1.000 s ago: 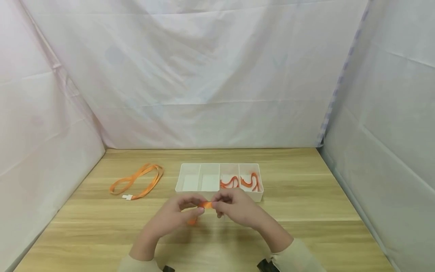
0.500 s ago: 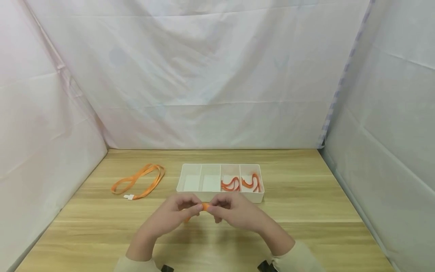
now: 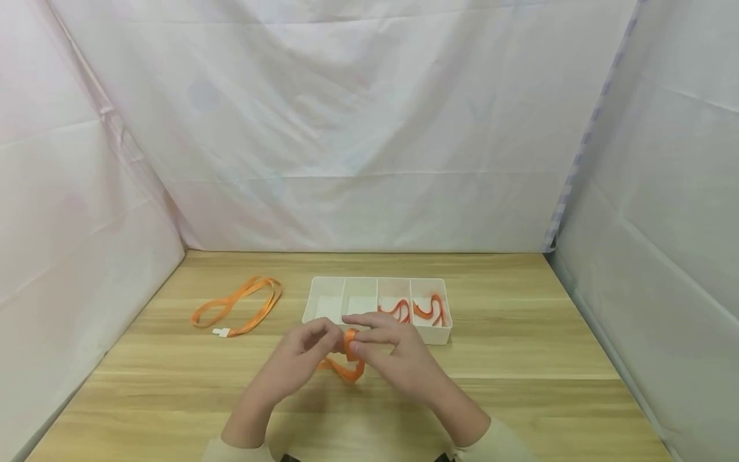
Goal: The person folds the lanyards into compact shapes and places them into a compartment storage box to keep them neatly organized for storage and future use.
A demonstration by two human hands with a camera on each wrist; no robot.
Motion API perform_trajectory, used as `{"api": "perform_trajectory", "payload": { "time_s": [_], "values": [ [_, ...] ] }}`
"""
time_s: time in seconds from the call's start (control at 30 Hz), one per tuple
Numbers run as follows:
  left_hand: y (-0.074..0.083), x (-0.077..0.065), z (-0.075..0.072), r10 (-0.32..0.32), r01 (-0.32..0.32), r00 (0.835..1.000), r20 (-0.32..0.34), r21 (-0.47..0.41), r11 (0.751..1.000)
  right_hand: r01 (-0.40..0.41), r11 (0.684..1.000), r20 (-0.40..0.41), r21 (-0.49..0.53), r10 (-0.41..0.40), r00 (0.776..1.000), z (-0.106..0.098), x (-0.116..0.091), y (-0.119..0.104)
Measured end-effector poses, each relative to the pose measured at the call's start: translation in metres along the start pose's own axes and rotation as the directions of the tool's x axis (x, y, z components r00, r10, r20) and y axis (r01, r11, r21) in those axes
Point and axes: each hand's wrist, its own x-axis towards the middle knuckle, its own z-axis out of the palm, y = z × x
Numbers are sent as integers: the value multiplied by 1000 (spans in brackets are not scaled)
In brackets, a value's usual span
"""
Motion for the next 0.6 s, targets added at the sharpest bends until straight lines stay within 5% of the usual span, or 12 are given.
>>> {"api": "perform_trajectory", "payload": {
  "time_s": [0.17, 0.37, 0.6],
  "values": [
    [3, -1, 4, 95, -94, 995, 38, -25, 995, 21, 991, -67, 129, -12, 998, 4, 2, -3],
    [7, 2, 11, 163, -162, 986, 24, -32, 986, -170, 914, -93, 368, 219, 971, 7, 6, -15],
    [8, 4, 22, 240, -239, 971, 0, 68, 969, -286, 849, -138, 445, 381, 914, 6, 13, -29]
  ]
}}
